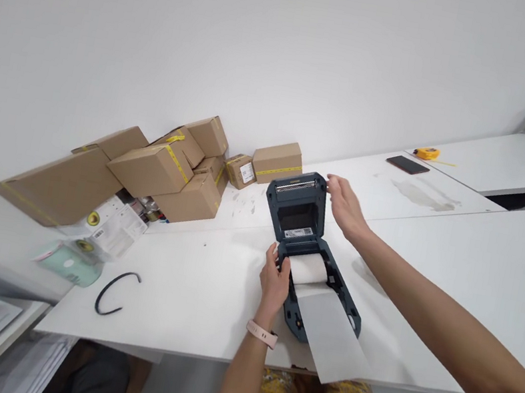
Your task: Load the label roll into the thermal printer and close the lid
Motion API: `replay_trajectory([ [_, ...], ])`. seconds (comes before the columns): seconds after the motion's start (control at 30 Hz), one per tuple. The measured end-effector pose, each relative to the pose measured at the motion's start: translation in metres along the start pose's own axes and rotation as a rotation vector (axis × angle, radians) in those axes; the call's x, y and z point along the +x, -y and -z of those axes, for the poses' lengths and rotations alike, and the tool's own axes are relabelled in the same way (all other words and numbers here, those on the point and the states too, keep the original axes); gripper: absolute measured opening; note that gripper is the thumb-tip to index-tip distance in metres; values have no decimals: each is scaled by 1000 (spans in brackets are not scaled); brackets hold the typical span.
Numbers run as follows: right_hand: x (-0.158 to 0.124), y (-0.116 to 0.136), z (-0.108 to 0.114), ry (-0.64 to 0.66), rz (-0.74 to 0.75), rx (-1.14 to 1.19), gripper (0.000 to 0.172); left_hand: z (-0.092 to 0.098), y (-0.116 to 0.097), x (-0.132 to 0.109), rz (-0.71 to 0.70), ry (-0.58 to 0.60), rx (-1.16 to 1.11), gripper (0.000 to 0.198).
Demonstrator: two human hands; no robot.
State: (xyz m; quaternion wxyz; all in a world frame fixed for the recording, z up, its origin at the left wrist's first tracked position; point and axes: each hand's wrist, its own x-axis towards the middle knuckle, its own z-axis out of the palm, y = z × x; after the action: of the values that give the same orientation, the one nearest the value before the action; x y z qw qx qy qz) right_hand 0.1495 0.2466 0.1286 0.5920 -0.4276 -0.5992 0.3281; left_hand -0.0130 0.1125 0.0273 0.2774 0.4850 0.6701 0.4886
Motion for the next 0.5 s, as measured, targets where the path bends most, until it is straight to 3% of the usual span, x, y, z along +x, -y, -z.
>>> replay_trajectory([
  [0.07,-24,-4,9,-85,52,-52,48,1,1,1,-13,1,9,52],
  [0.1,-36,-7,13,-55,85,-81,43,2,2,2,-28,7,18,53],
  [0.27,-74,-32,19,540,254,-314,34,10,3,8,-151,92,93,57],
  [0.33,-79,-46,16,645,283,-370,39,12,5,8,-178,111,111,58],
  [0.4,-84,-59,13,612,231,-323,45,12,9,6,-177,129,72,59],
  [0.5,-92,-77,10,440,70,-197,51,7,19,0,-58,153,-90,69],
])
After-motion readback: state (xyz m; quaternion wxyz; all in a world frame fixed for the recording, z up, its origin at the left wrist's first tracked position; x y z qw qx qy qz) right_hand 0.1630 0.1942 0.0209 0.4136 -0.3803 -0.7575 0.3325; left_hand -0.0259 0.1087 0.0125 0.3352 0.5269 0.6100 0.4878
